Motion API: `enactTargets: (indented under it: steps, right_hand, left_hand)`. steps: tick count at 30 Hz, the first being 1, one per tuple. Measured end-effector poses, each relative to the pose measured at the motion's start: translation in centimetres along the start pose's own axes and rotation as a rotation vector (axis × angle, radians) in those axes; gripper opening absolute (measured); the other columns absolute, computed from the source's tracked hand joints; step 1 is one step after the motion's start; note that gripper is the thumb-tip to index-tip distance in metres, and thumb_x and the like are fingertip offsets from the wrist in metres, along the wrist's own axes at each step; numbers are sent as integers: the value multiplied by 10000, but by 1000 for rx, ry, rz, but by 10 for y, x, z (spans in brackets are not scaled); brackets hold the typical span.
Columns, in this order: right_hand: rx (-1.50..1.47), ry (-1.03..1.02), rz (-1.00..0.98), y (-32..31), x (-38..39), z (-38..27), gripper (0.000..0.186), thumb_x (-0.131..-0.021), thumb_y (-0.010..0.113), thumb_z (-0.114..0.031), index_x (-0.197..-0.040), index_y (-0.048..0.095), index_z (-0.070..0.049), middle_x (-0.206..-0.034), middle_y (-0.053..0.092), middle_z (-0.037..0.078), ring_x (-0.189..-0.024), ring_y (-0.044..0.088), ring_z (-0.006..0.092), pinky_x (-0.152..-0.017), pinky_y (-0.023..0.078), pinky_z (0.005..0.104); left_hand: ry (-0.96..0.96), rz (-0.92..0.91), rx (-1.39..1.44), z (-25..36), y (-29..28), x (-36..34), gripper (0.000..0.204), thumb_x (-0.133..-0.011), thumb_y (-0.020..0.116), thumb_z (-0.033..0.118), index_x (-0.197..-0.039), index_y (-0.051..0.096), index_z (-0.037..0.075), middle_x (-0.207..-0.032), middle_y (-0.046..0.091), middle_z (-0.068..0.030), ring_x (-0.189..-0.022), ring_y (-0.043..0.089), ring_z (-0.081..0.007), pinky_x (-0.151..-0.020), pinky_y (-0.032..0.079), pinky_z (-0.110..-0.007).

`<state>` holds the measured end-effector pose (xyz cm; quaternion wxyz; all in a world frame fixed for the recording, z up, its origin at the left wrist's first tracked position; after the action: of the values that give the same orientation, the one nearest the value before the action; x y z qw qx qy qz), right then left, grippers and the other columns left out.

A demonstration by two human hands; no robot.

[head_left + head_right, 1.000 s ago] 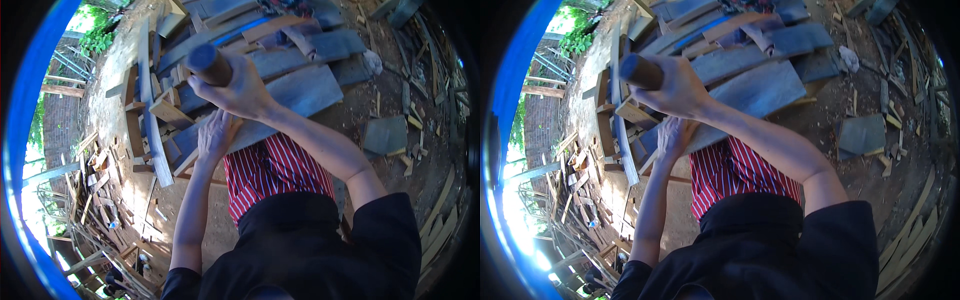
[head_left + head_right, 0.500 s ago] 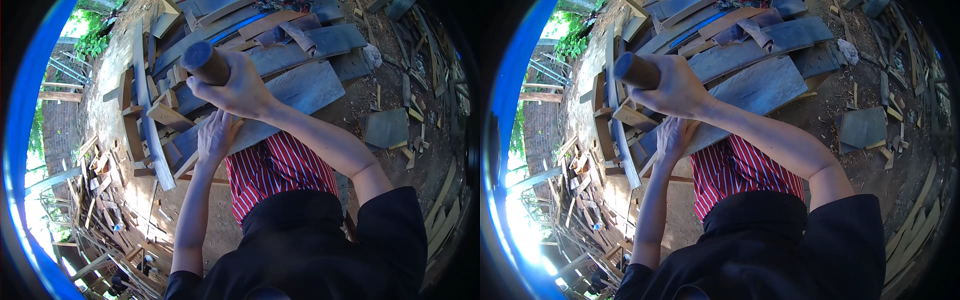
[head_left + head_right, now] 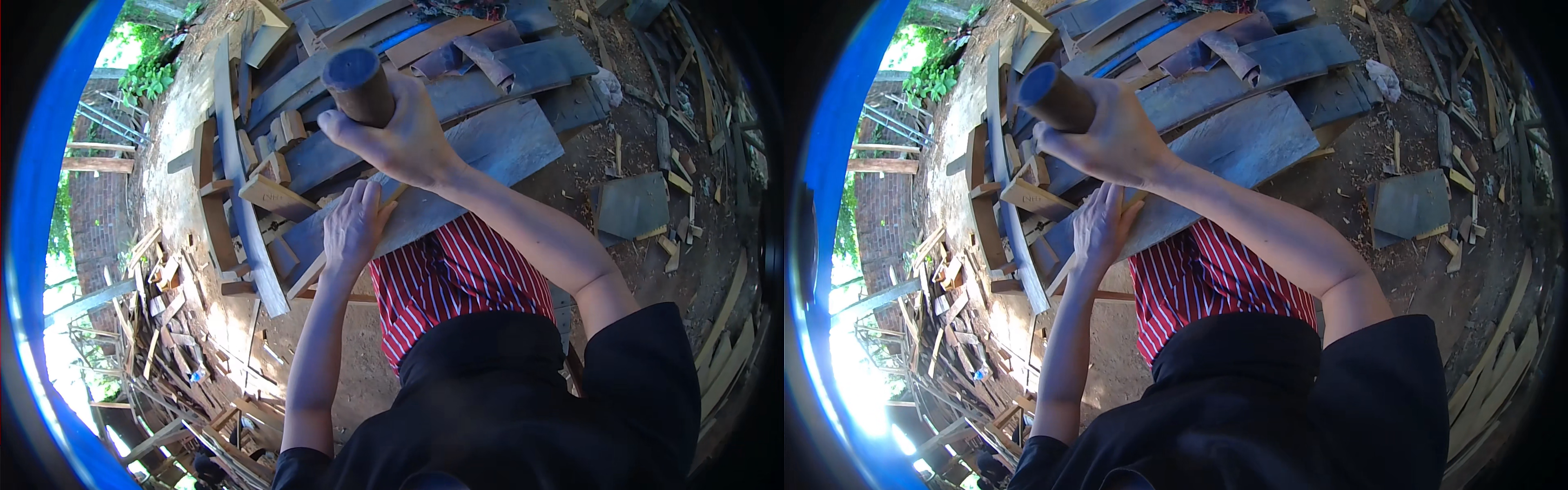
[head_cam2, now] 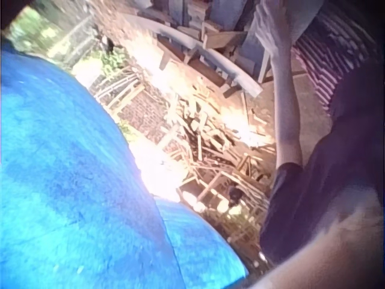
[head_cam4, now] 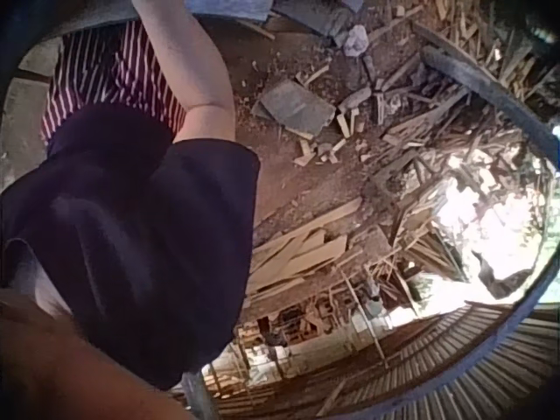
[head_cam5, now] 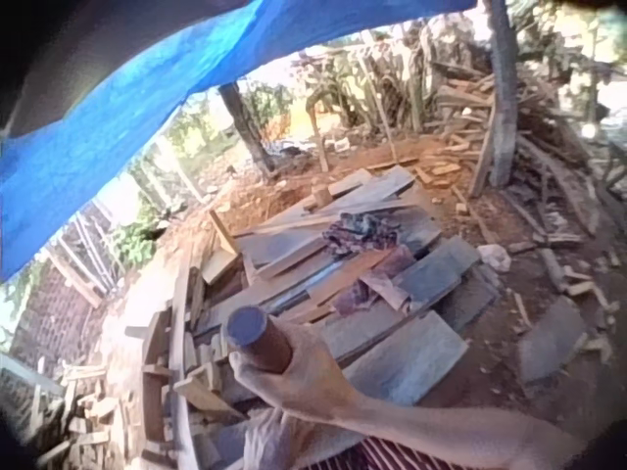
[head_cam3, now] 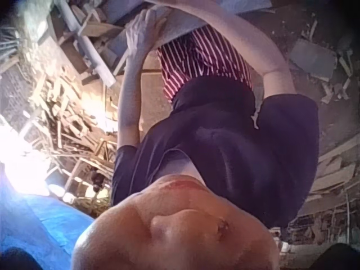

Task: Chisel a groove or mark into a piece of wood using a hand chisel and mallet.

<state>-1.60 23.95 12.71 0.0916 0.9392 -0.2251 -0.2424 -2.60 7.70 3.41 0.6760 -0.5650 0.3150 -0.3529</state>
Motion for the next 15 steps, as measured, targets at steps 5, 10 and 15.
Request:
enactTargets:
  steps: [5, 10, 15]
  right_hand:
    - [34, 11, -73, 4, 6, -9, 258, -736, 714, -226, -884, 642, -27, -698, 611, 31, -612, 573, 118, -582, 457, 303]
    - [35, -33, -77, 7, 0, -19, 192, -788, 748, -201, -812, 628, -53, -691, 573, -24, -606, 514, 69, -572, 433, 264]
    - [39, -22, -100, 10, 4, 12, 176, -788, 731, -191, -820, 632, -50, -683, 567, -35, -597, 511, 71, -560, 426, 258]
  left_hand:
    - [10, 30, -5, -1, -3, 1, 342, -838, 706, 270, -1000, 494, 56, -913, 551, -90, -868, 615, -280, -688, 522, -418]
    - [10, 19, -3, -2, -4, -1, 389, -833, 707, 244, -1105, 499, 59, -938, 570, -97, -898, 622, -287, -710, 520, -426]
    - [24, 14, 12, 0, -2, 1, 397, -833, 704, 232, -1128, 501, 60, -948, 580, -102, -903, 621, -294, -715, 517, -427]
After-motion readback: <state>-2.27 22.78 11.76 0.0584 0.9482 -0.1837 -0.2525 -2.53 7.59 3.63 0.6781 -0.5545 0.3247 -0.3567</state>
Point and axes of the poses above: each hand's wrist, its own x-axis away from the middle knuckle, its own y-axis out of the palm, z = x × y, the point moved 5 cm from there along -x, towards the middle knuckle
